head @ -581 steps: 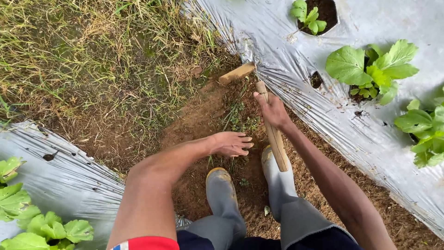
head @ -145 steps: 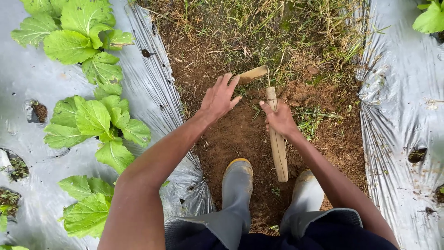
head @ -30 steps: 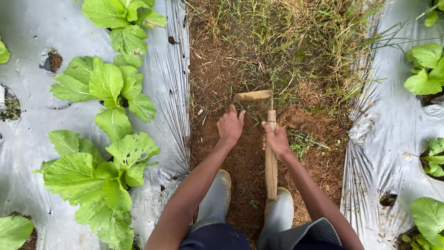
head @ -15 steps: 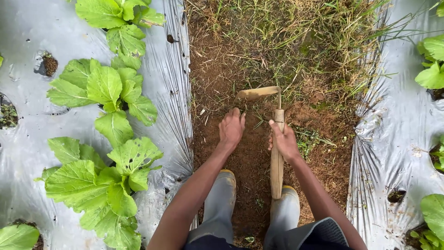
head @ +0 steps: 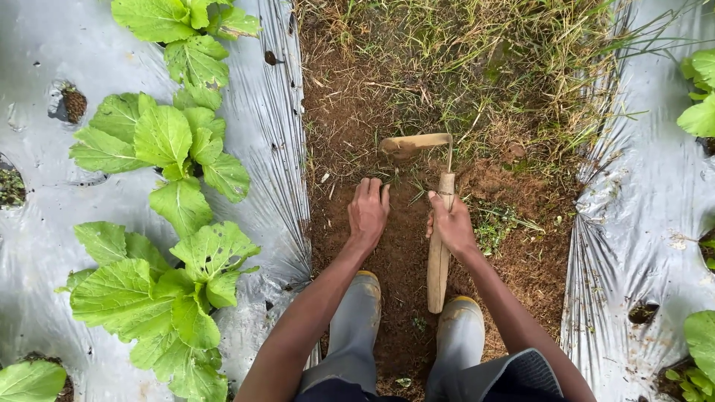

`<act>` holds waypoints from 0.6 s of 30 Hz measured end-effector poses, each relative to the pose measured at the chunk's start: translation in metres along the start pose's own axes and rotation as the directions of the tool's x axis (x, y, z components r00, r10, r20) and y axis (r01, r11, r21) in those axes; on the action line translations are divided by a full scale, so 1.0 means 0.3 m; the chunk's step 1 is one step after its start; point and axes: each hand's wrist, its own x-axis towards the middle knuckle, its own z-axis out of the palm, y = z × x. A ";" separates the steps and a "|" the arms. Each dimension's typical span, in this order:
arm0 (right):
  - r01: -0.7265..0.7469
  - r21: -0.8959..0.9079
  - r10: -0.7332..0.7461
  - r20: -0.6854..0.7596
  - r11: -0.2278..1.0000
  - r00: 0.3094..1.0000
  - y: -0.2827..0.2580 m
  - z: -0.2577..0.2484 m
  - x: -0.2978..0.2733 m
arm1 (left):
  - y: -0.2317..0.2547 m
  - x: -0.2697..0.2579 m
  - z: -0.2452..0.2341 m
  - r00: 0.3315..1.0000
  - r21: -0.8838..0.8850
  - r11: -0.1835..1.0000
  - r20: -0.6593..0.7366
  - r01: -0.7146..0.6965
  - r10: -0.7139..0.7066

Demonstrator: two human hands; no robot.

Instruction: Using a hand hoe to loosen soil and remove weeds from a vegetable garden bed covered in plastic mulch.

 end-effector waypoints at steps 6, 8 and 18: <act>-0.090 -0.072 0.092 0.025 0.993 0.995 -0.038 -0.025 -0.074 | -0.040 -0.016 0.023 0.998 -0.112 0.994 -0.057 0.004 -0.011; -0.074 -0.001 0.074 -0.003 0.997 0.997 -0.043 -0.024 -0.056 | -0.044 -0.013 0.024 0.998 -0.132 0.991 -0.063 0.009 -0.018; -0.073 0.010 0.074 -0.022 0.997 0.997 -0.008 -0.033 -0.006 | -0.037 0.009 -0.017 0.997 -0.279 0.958 -0.054 -0.064 0.051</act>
